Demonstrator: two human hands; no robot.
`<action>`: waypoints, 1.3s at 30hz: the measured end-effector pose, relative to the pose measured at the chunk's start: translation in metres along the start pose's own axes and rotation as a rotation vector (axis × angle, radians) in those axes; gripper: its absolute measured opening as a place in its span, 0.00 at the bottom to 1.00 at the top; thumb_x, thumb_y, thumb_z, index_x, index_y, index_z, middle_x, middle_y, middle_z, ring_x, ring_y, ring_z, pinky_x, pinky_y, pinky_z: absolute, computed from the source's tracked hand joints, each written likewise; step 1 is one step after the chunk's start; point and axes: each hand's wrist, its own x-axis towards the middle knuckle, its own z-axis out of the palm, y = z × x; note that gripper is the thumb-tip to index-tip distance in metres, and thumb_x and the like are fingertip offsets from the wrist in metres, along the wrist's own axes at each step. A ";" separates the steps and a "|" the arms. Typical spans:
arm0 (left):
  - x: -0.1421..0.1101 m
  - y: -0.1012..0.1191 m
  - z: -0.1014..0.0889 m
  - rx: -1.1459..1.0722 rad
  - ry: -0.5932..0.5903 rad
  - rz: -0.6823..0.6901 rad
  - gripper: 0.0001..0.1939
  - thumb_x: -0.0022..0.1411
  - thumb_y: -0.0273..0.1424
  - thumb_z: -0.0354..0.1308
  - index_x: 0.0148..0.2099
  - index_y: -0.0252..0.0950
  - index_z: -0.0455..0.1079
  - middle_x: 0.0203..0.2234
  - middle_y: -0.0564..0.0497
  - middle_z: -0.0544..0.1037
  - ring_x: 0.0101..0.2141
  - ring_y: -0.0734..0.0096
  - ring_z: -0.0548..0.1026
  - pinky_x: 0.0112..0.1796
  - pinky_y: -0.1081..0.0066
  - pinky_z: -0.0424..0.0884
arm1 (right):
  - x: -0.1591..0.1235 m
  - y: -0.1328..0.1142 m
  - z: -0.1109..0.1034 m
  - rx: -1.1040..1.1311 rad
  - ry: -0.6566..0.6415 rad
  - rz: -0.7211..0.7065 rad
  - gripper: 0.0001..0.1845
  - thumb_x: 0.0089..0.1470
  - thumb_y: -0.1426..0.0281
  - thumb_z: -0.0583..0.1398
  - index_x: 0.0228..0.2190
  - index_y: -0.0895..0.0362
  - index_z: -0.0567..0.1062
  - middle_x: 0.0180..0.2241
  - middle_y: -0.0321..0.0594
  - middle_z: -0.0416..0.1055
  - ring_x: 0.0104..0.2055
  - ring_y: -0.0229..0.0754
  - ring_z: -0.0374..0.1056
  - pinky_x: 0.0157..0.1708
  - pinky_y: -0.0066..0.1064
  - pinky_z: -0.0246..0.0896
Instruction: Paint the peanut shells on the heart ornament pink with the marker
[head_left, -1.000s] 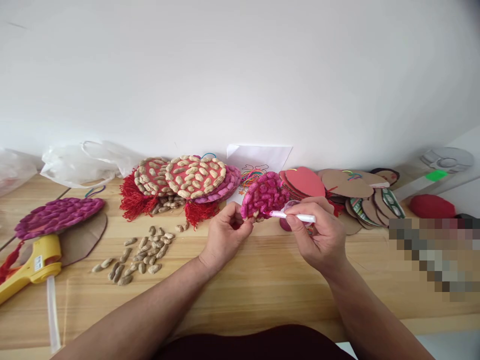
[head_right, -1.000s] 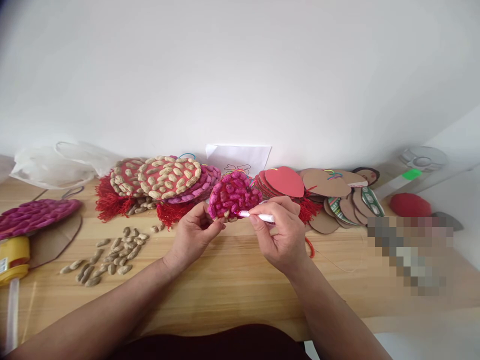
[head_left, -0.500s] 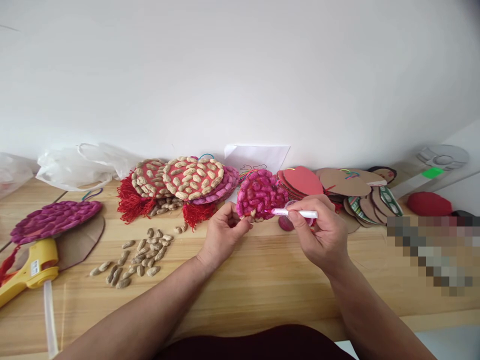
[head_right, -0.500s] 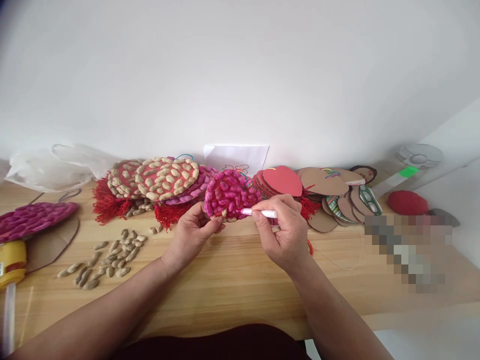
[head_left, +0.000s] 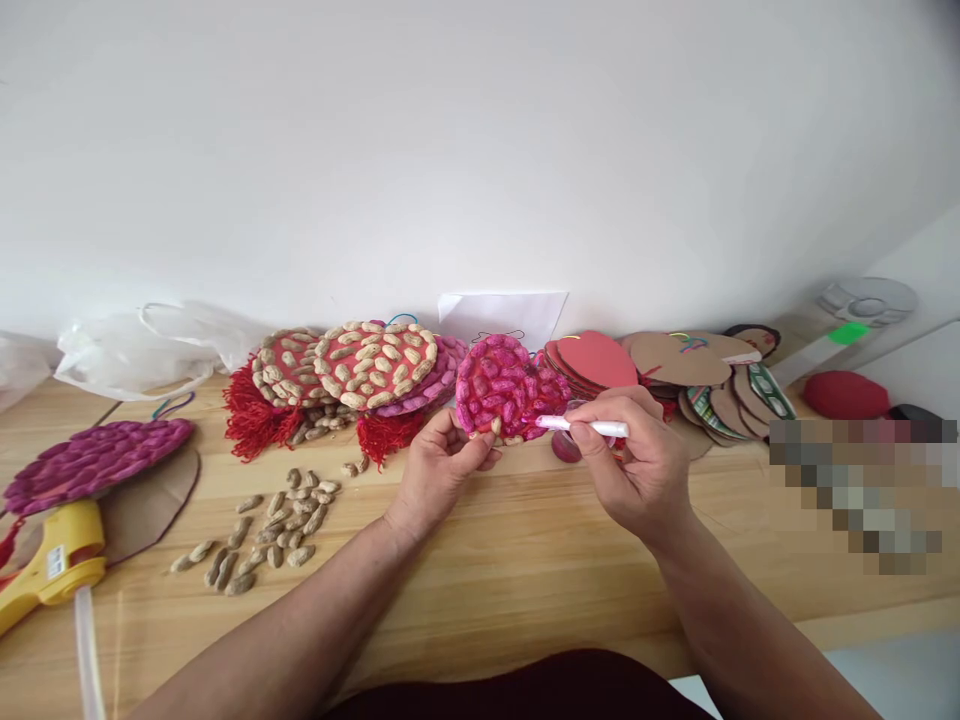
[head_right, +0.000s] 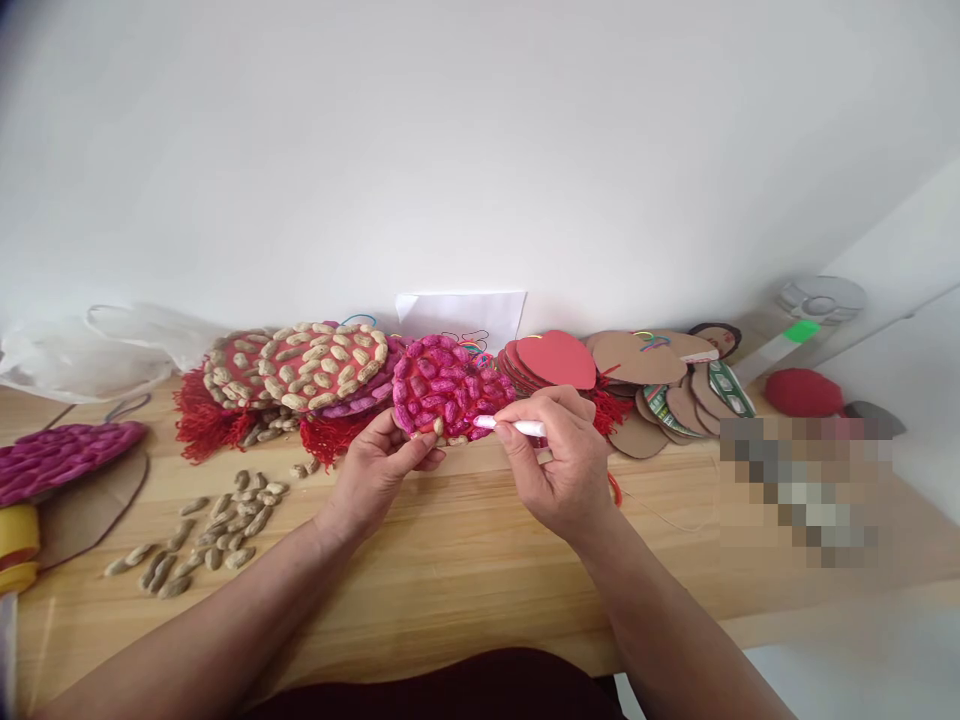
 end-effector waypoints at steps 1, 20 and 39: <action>0.000 0.000 0.000 0.003 -0.002 0.007 0.21 0.47 0.41 0.75 0.36 0.36 0.71 0.31 0.53 0.79 0.29 0.74 0.77 0.34 0.70 0.79 | 0.000 0.000 0.000 0.012 0.006 0.003 0.04 0.60 0.72 0.62 0.37 0.52 0.77 0.33 0.38 0.76 0.40 0.45 0.69 0.44 0.43 0.63; 0.002 -0.003 -0.003 -0.056 -0.002 0.071 0.17 0.52 0.37 0.74 0.41 0.36 0.74 0.34 0.53 0.81 0.32 0.75 0.77 0.36 0.72 0.79 | -0.001 0.003 -0.001 0.010 -0.029 -0.012 0.04 0.61 0.71 0.61 0.38 0.52 0.76 0.34 0.39 0.75 0.42 0.46 0.69 0.45 0.43 0.62; 0.004 -0.002 -0.004 -0.195 -0.001 -0.028 0.20 0.50 0.34 0.76 0.44 0.36 0.75 0.33 0.54 0.82 0.27 0.76 0.80 0.33 0.74 0.79 | -0.003 0.002 -0.001 0.063 0.014 -0.039 0.06 0.59 0.74 0.62 0.39 0.52 0.76 0.34 0.37 0.74 0.43 0.44 0.68 0.45 0.41 0.62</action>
